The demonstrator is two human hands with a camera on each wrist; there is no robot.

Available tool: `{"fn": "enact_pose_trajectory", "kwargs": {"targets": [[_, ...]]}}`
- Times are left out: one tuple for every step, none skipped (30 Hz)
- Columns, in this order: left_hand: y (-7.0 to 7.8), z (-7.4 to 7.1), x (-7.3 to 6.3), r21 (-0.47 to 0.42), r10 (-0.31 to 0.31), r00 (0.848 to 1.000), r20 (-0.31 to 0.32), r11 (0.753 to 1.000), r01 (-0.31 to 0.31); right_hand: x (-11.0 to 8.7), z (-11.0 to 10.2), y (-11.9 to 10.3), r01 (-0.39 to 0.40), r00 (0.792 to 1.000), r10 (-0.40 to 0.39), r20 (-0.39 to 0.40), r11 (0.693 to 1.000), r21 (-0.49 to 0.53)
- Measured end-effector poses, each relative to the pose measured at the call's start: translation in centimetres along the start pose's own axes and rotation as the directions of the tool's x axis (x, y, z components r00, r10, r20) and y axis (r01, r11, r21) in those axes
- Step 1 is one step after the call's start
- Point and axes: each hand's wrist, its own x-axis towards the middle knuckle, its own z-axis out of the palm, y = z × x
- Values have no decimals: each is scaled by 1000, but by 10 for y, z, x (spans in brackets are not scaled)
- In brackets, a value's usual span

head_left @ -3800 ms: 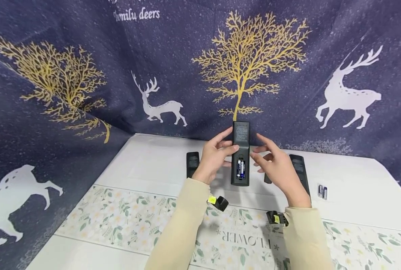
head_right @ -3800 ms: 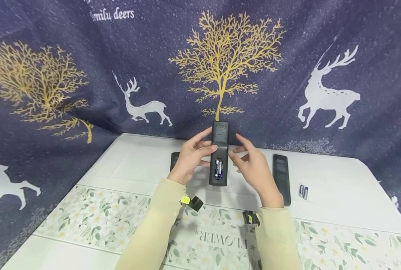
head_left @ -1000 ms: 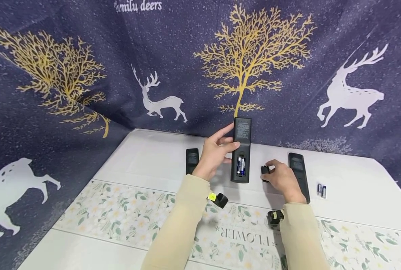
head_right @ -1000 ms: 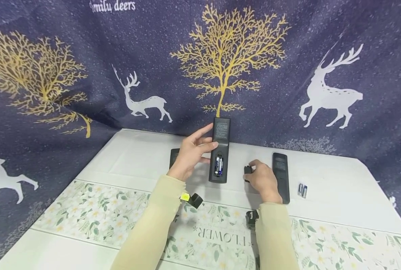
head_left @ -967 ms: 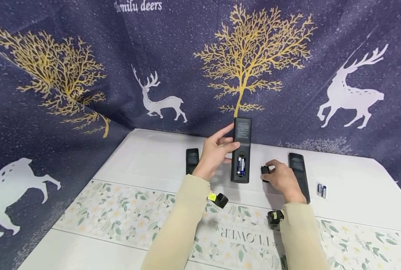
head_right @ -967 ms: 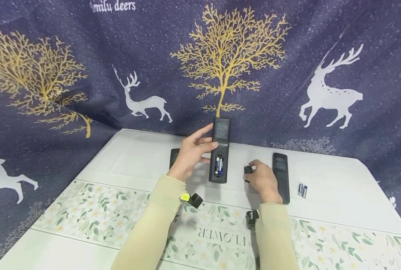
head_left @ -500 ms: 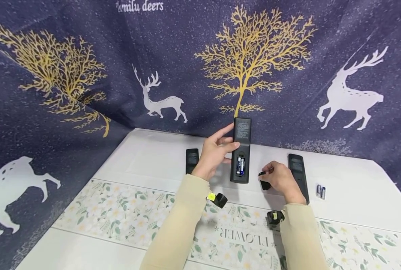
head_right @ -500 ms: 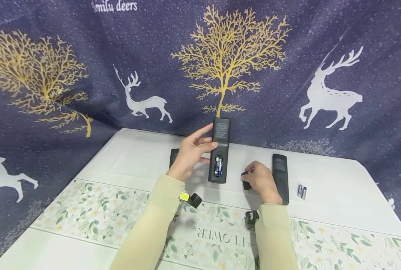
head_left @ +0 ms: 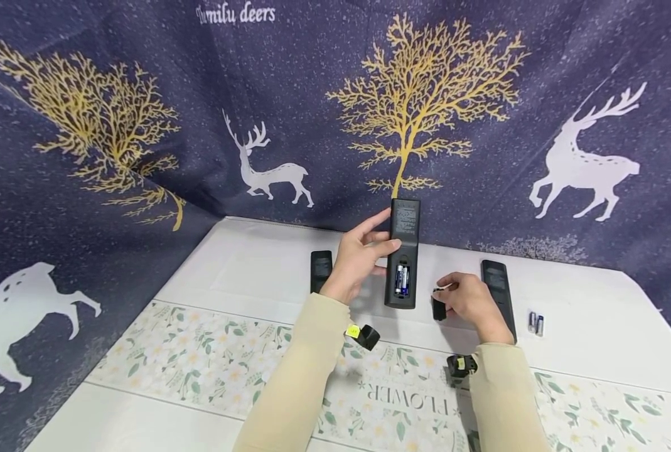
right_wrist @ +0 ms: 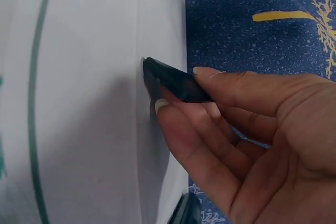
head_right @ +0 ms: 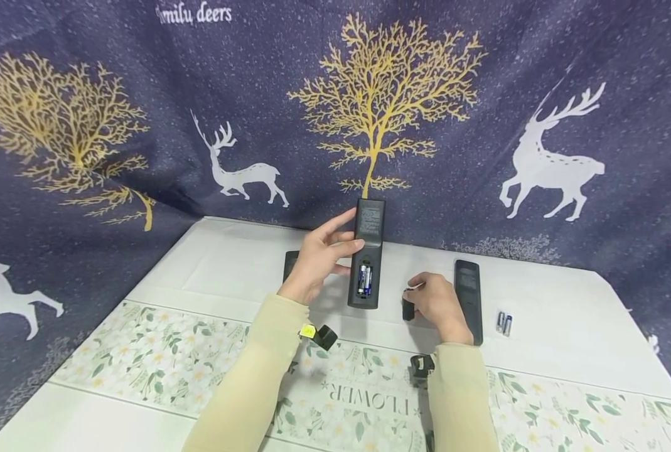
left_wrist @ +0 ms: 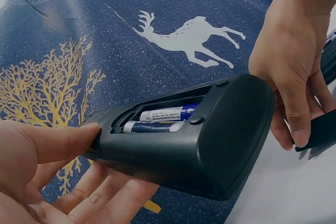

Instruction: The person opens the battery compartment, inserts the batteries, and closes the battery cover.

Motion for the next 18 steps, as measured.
{"fn": "enact_pose_trajectory", "kwargs": {"targets": [[0, 0, 0, 1, 0, 1000, 1, 1000, 0, -1, 0, 0, 4, 1000, -4, -2, 1000, 2], [0, 0, -1, 3, 1, 1000, 1, 1000, -1, -1, 0, -1, 11, 1000, -11, -4, 1000, 6], [0, 0, -1, 2, 3, 1000, 0, 1000, -3, -1, 0, -1, 17, 1000, -16, -9, 1000, 14], [1, 0, 0, 0, 6, 1000, 0, 1000, -6, -2, -1, -2, 26, 1000, -26, -13, 999, 22], [1, 0, 0, -1, 7, 1000, 0, 1000, -7, -2, -1, -2, 32, 999, -32, -16, 999, 33], [1, 0, 0, 0, 7, 1000, 1, 1000, -7, -1, -1, -3, 37, 999, -36, -21, 998, 45], [1, -1, 0, 0, 7, 1000, -2, 1000, -7, -2, 0, -3, 42, 999, -40, -29, 998, 57], [1, -1, 0, 0, 8, 1000, -3, 1000, -8, -2, 0, -4, 50, 998, -48, -35, 996, 69], [0, -1, 0, 0, 7, 1000, -4, 1000, -7, -3, 0, -4, 56, 998, -52, -42, 995, 81], [0, -1, 0, 1, 7, 1000, -5, 1000, -7, -3, 0, -5, 64, 997, -60, -50, 994, 93], [0, -1, 0, 4, 6, 1000, -5, 1000, -6, -4, -1, -6, 71, 996, -65, -58, 992, 107], [-1, -2, 0, 4, 8, 1000, -6, 1000, -7, -5, -1, -7, 81, 995, -73, -70, 990, 117], [-1, -2, -1, 3, 9, 1000, -5, 1000, -9, -6, -2, -8, 92, 994, -82, -78, 988, 128], [-1, -1, -1, 2, 10, 1000, -2, 1000, -10, -7, -3, -9, 100, 992, -89, -86, 985, 137], [0, -1, -1, 2, 10, 1000, 1, 1000, -10, -8, -4, -11, 108, 991, -95, -91, 983, 146], [0, -1, -1, 0, 9, 1000, 2, 1000, -9, -9, -5, -12, 117, 990, -104, -95, 981, 153], [0, -1, -1, -2, 9, 1000, 4, 1000, -9, -10, -7, -14, 125, 989, -111, -97, 979, 159], [1, -1, -1, -4, 8, 1000, 4, 1000, -8, -11, -9, -15, 132, 988, -116, -100, 977, 167]]}}
